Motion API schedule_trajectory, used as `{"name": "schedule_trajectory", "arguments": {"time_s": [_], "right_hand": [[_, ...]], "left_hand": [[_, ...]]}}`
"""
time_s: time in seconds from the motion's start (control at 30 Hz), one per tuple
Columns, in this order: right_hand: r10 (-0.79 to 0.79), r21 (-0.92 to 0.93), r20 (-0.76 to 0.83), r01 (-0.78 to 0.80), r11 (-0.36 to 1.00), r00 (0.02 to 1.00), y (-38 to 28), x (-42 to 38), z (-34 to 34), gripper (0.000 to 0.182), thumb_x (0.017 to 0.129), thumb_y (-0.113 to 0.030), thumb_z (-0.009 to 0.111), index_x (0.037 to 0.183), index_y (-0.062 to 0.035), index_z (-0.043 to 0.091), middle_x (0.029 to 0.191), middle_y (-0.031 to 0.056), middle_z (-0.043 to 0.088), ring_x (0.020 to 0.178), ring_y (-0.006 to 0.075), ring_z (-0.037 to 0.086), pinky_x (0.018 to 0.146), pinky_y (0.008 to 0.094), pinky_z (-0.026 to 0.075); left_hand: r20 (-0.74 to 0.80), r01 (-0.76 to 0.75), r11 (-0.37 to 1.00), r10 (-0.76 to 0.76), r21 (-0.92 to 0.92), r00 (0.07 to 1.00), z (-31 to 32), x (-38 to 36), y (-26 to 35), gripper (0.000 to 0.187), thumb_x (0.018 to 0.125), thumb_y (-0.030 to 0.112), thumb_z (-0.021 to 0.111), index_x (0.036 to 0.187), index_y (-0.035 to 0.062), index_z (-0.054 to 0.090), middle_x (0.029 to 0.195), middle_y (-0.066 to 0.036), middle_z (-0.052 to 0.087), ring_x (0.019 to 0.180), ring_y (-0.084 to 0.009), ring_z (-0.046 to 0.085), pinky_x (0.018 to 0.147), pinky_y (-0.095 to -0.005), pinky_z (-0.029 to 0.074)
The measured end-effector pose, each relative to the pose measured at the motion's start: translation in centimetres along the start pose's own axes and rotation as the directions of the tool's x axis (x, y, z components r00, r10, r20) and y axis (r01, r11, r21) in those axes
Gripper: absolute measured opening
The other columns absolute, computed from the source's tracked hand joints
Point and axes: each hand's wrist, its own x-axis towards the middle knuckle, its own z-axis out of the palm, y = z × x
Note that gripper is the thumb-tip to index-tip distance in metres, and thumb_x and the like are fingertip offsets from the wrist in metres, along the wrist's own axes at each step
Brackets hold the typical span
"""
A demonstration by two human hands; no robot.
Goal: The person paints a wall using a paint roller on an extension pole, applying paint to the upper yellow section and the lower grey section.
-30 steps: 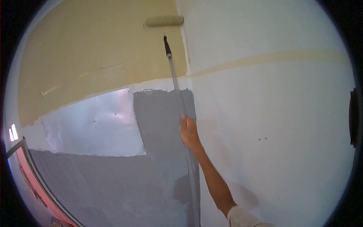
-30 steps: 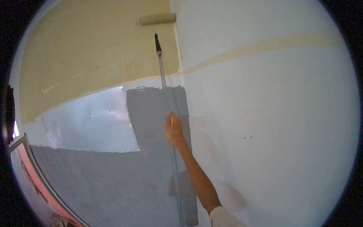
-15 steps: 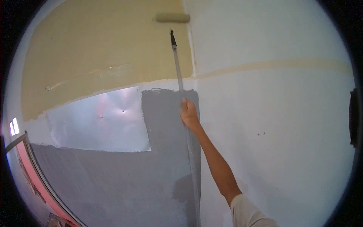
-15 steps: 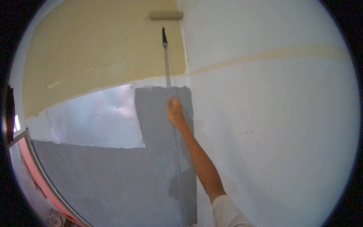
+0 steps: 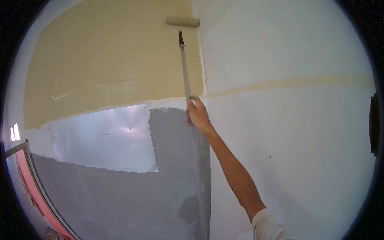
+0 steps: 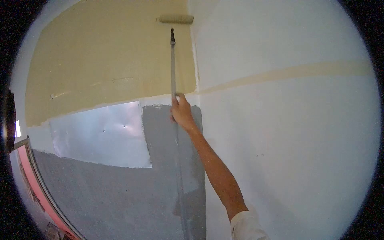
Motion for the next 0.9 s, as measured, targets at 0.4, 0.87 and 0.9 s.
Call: {"name": "schedule_trajectory", "arguments": {"time_s": [0.4,0.87,0.9], "right_hand": [[-0.495,-0.300,0.110,0.503,0.810,0.862,-13.4,4.9,0.9,0.033,0.088,-0.018,0.044,0.119,-0.0060,0.046,0.097,0.0269,0.056,0.094,0.0430,0.055,0.084,0.0493,0.043],[-0.163,-0.254,0.033,0.166,0.953,0.986,-16.7,-10.5,-5.1,0.047,0.091,-0.009,0.039,0.135,0.0058,0.032,0.064,0.0144,0.053,0.044,0.0185,0.053,0.040,0.0347,0.047],[-0.101,-0.260,0.035,0.107,0.960,0.994,-16.6,-12.6,-5.6,0.047,0.091,-0.009,0.039,0.136,0.0053,0.031,0.061,0.0117,0.051,0.043,0.0166,0.051,0.040,0.0340,0.046]], "left_hand": [[0.694,-0.301,0.917,0.036,0.263,0.719,30.5,3.1,28.3,0.040,0.097,0.043,0.037,0.079,0.0089,0.047,0.051,0.007,0.030,0.039,-0.0063,0.024,0.036,-0.0231,0.020],[0.802,-0.407,0.890,0.086,0.205,0.591,23.5,-2.0,11.8,0.039,0.095,0.025,0.045,0.121,-0.0022,0.039,0.067,-0.009,0.053,0.054,-0.0184,0.054,0.046,-0.0298,0.042],[0.750,-0.312,0.906,-0.010,0.287,0.661,22.5,-3.7,10.7,0.041,0.094,0.026,0.047,0.123,-0.0011,0.038,0.067,-0.011,0.055,0.053,-0.0203,0.056,0.045,-0.0309,0.043]]}}
